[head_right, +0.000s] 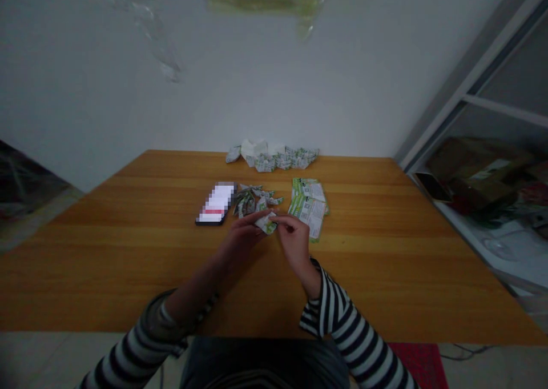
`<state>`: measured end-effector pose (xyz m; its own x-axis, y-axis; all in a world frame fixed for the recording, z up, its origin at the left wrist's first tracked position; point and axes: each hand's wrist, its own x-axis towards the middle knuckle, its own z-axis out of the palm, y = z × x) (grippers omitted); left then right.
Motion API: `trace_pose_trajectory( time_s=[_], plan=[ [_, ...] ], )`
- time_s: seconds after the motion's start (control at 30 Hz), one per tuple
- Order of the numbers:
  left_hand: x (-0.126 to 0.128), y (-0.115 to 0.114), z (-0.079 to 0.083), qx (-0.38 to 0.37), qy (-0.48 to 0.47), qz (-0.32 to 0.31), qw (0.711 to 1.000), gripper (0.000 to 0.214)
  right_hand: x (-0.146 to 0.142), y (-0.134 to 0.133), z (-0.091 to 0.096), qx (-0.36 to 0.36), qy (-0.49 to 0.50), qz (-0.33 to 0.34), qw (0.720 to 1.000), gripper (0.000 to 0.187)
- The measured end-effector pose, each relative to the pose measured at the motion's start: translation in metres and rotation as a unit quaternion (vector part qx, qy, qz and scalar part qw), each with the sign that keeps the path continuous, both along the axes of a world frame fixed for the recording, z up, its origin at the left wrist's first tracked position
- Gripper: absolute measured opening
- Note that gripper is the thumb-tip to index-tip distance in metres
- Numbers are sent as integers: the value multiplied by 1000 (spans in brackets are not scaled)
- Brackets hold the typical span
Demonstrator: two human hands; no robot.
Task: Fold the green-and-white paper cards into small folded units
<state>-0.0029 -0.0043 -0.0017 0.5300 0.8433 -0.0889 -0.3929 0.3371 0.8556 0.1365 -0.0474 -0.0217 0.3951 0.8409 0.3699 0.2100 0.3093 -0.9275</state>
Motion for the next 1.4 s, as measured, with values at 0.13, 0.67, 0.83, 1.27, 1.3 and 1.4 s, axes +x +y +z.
trace_pose_trajectory(
  time_s=[0.13,0.67,0.83,1.27,1.3,1.4],
  plan=[
    [-1,5,-1,-13,4,30,999,41,1,-2,5,24,-34,40,998,25],
    [-2,8,-4,247,261,142,922,22,-9,-2,-2,-41,13,8,999,14],
    [-6,12,-4,231,259,157,924,26,-10,-4,2,-48,5,35,998,14],
    [-5,14,-13,156,241,56,956,34,-3,2,0,-38,84,14,996,26],
    [-4,13,-12,155,234,69,957,33,-3,3,-2,-48,93,33,994,29],
    [-4,11,-9,190,245,109,945,29,-5,4,-8,-98,108,106,984,20]
  ],
)
